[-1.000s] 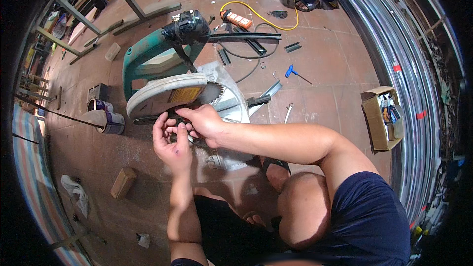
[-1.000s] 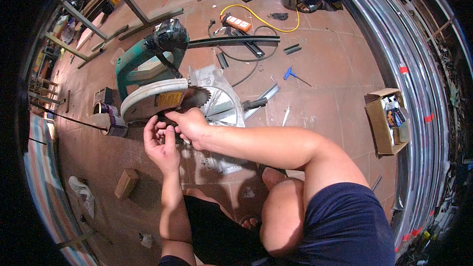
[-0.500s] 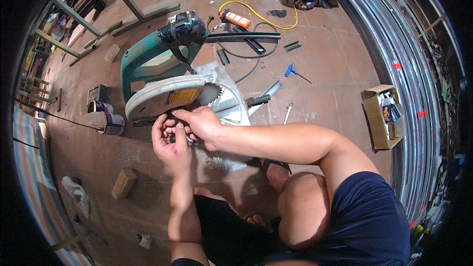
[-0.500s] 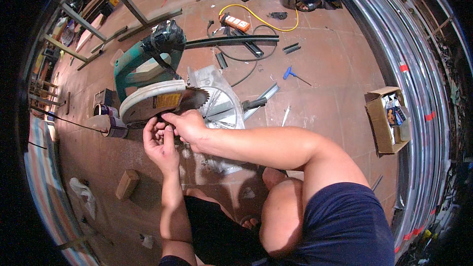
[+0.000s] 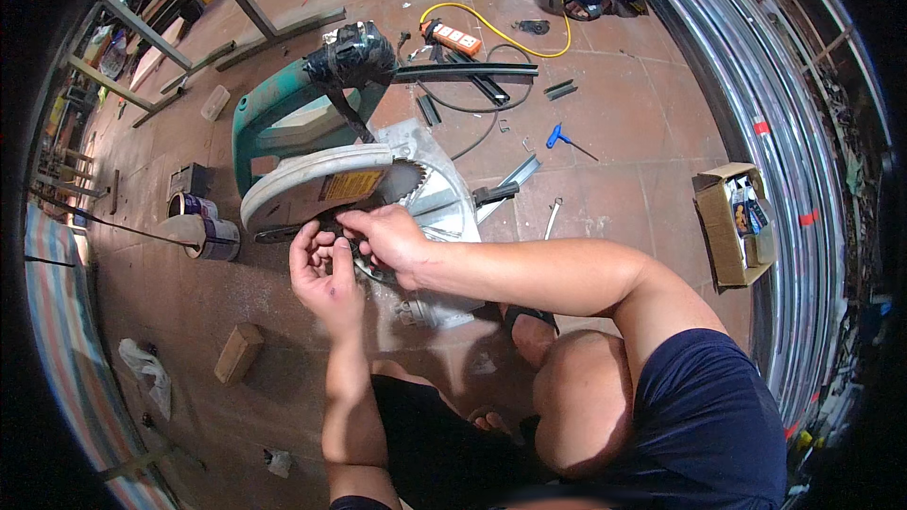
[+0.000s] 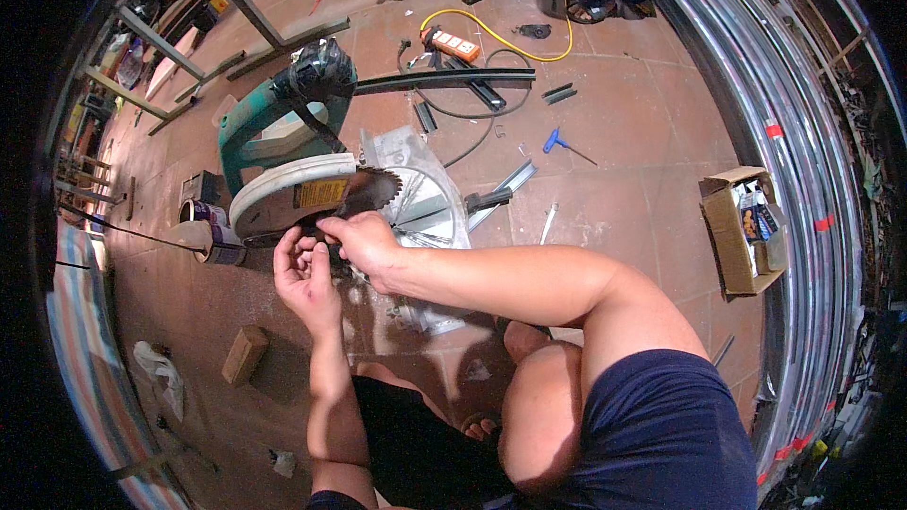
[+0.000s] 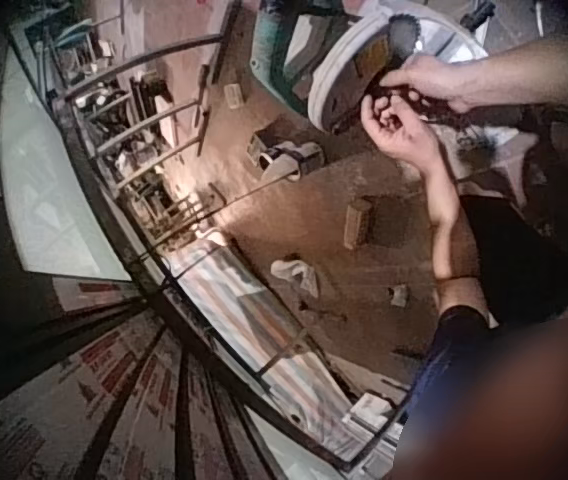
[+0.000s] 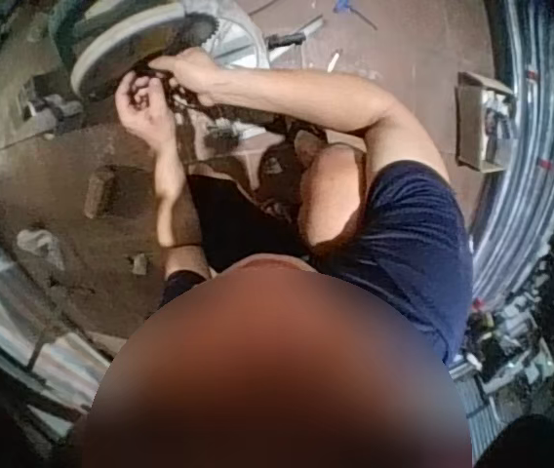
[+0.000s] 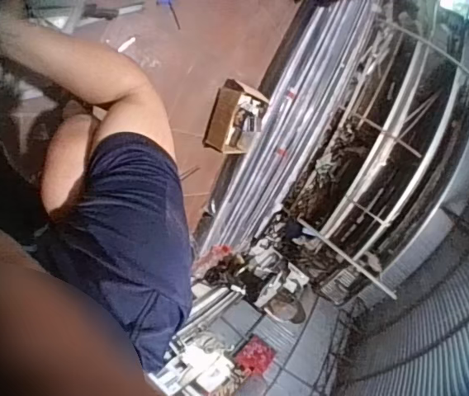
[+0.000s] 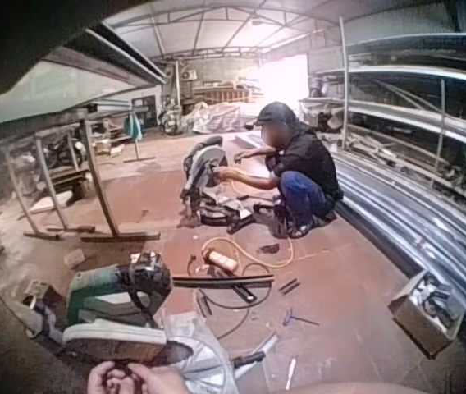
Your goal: The person sits on the floor and adjusts a miter saw, using a wrench and an Allen key to tighten or loosen components near the blade and base. The person manipulates the saw arm and internal parts, then uses a blue-handled Allen key to adjust a bolt.
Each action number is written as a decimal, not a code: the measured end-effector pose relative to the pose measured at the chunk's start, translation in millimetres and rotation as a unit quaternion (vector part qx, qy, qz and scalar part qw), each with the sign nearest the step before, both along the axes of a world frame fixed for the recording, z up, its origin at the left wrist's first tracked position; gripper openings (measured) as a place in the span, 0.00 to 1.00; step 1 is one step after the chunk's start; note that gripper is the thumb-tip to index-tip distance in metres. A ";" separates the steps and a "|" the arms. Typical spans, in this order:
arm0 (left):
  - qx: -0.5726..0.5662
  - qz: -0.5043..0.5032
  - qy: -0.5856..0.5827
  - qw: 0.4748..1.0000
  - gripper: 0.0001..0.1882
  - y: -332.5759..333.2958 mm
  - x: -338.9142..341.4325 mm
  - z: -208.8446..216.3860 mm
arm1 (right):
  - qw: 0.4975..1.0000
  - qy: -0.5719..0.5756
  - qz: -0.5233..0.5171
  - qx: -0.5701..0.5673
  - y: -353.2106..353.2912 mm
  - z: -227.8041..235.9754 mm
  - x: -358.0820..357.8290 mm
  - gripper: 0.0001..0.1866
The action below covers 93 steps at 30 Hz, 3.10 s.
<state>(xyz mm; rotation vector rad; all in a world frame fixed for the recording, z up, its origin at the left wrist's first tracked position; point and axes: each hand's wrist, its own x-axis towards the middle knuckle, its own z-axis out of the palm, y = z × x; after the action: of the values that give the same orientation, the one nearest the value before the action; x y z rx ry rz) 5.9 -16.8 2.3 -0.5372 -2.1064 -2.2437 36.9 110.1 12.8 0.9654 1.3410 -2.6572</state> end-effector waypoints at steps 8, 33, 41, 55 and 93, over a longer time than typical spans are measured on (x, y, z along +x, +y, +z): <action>-0.008 -0.013 0.011 1.000 0.22 0.0 1.0 -1.6 | 0.998 0.047 -0.047 -0.020 -1.2 6.9 -2.4 0.18; -0.014 -0.031 -0.001 0.999 0.15 0.0 -1.9 -5.9 | 0.999 0.013 -0.036 -0.034 -0.7 -0.2 -10.2 0.15; -0.011 -0.020 0.007 1.000 0.15 -2.1 -4.9 -6.2 | 0.996 -0.013 0.003 -0.085 2.4 5.2 -2.7 0.11; -0.003 -0.031 -0.003 1.000 0.12 -1.7 -7.0 -9.7 | 0.986 0.014 0.067 -0.151 14.0 4.4 -1.9 0.14; -0.014 -0.037 -0.021 0.999 0.13 -19.9 -12.4 -14.5 | 0.994 -0.021 0.001 -0.104 5.3 1.4 -5.5 0.16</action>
<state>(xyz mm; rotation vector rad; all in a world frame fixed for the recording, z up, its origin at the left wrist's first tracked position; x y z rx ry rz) -6.6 -36.6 -12.1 -0.5832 -2.1769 -2.2875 31.3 115.4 14.2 0.9856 1.0317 -2.6898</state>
